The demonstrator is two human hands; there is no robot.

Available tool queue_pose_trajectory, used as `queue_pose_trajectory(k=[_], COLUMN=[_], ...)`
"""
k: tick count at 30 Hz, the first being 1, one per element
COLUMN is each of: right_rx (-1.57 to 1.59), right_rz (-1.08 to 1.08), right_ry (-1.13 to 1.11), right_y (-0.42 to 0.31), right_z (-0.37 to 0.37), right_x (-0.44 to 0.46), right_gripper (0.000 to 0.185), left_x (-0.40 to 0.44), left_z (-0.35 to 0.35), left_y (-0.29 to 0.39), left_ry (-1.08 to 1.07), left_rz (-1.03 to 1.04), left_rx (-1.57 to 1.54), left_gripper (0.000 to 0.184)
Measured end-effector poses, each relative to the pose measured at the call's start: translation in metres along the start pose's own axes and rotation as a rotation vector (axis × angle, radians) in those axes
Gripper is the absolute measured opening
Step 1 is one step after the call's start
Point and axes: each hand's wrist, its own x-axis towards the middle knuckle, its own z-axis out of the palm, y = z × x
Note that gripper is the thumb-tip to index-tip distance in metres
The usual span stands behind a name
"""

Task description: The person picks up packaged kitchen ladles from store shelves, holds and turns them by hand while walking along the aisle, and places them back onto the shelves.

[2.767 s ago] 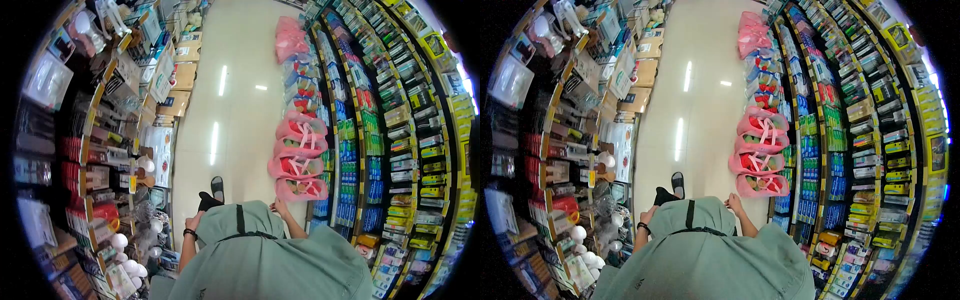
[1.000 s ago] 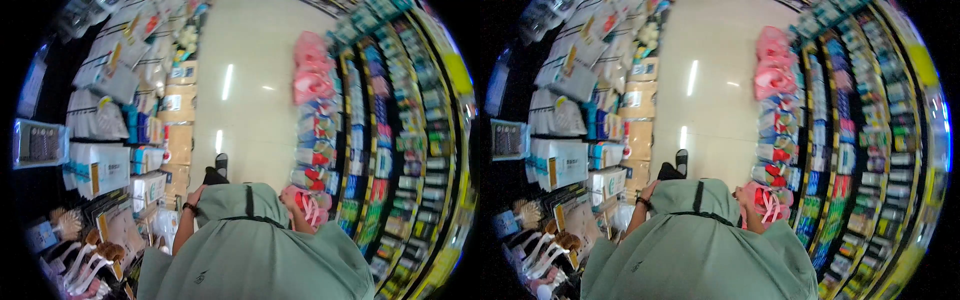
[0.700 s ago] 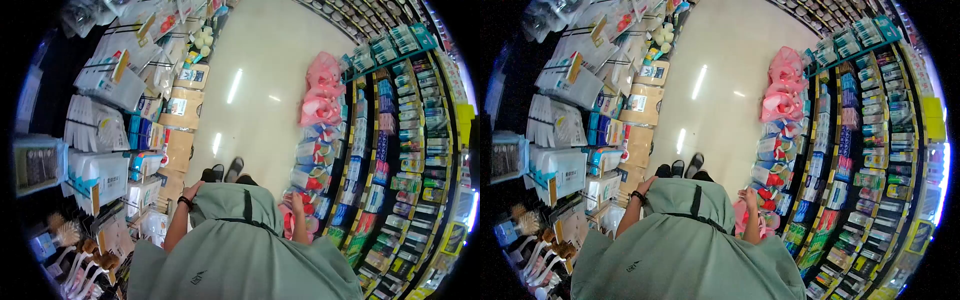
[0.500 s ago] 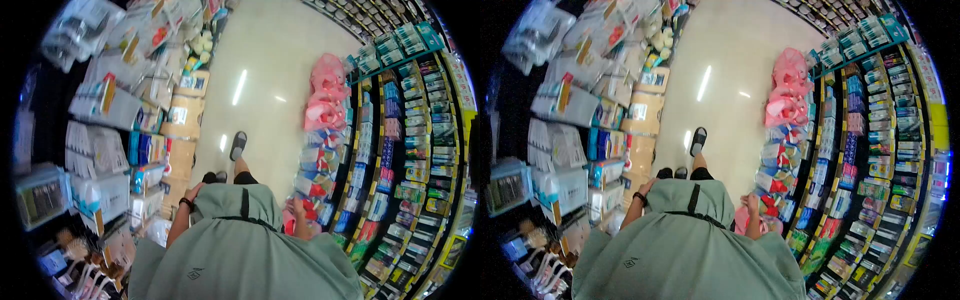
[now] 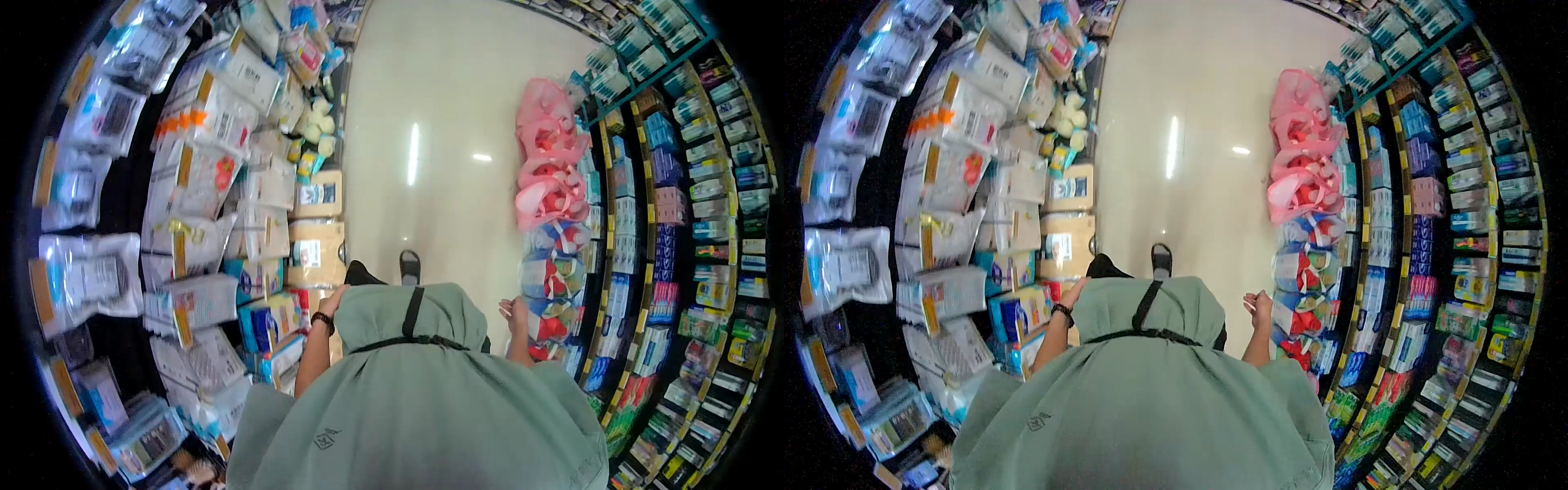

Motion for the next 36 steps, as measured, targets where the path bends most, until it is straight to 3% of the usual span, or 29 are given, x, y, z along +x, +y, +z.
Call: queue_pose_trajectory(k=[2, 4, 6, 10, 13, 16, 17, 20, 27, 30, 31, 36], right_rx=[-0.02, -0.075, -0.147, -0.202, -0.249, -0.269, -0.268, -0.275, -0.295, -0.253, -0.252, -0.213], right_rz=[-0.052, -0.079, -0.109, -0.085, -0.086, -0.043, -0.028, 0.02, -0.021, -0.088, -0.09, -0.077], right_ry=[-0.011, -0.043, -0.108, -0.143, -0.179, -0.176, -0.172, -0.151, -0.123, -0.143, -0.137, -0.135], right_y=[-0.036, -0.059, -0.089, -0.129, -0.148, -0.167, -0.174, -0.202, -0.281, -0.332, -0.344, -0.382], right_z=[0.026, 0.045, 0.072, 0.126, 0.162, 0.191, 0.2, 0.234, 0.289, 0.329, 0.339, 0.365], right_x=[0.013, 0.018, 0.027, 0.043, 0.058, 0.084, 0.091, 0.11, 0.145, 0.16, 0.164, 0.183], right_gripper=[0.025, 0.027, 0.028, 0.03, 0.031, 0.033, 0.033, 0.032, 0.036, 0.037, 0.037, 0.035], left_x=[-0.002, -0.008, -0.004, 0.039, 0.057, 0.094, 0.089, 0.107, 0.193, 0.196, 0.215, 0.247], left_z=[0.01, 0.013, 0.011, 0.015, 0.013, 0.017, 0.017, 0.018, 0.024, 0.029, 0.029, 0.039], left_y=[0.038, 0.06, 0.091, 0.113, 0.146, 0.173, 0.194, 0.248, 0.344, 0.393, 0.402, 0.446], left_ry=[-0.076, -0.094, -0.059, -0.036, 0.033, 0.015, 0.002, 0.048, -0.156, 0.026, -0.031, -0.101], left_rz=[0.157, 0.154, 0.029, 0.039, 0.026, -0.07, 0.035, -0.02, 0.02, 0.131, 0.106, 0.054], left_rx=[-0.11, -0.113, -0.015, -0.102, 0.016, -0.092, -0.057, 0.072, 0.149, 0.507, 0.639, 0.583], left_gripper=[0.079, 0.08, 0.08, 0.083, 0.086, 0.088, 0.09, 0.096, 0.102, 0.107, 0.11, 0.118])
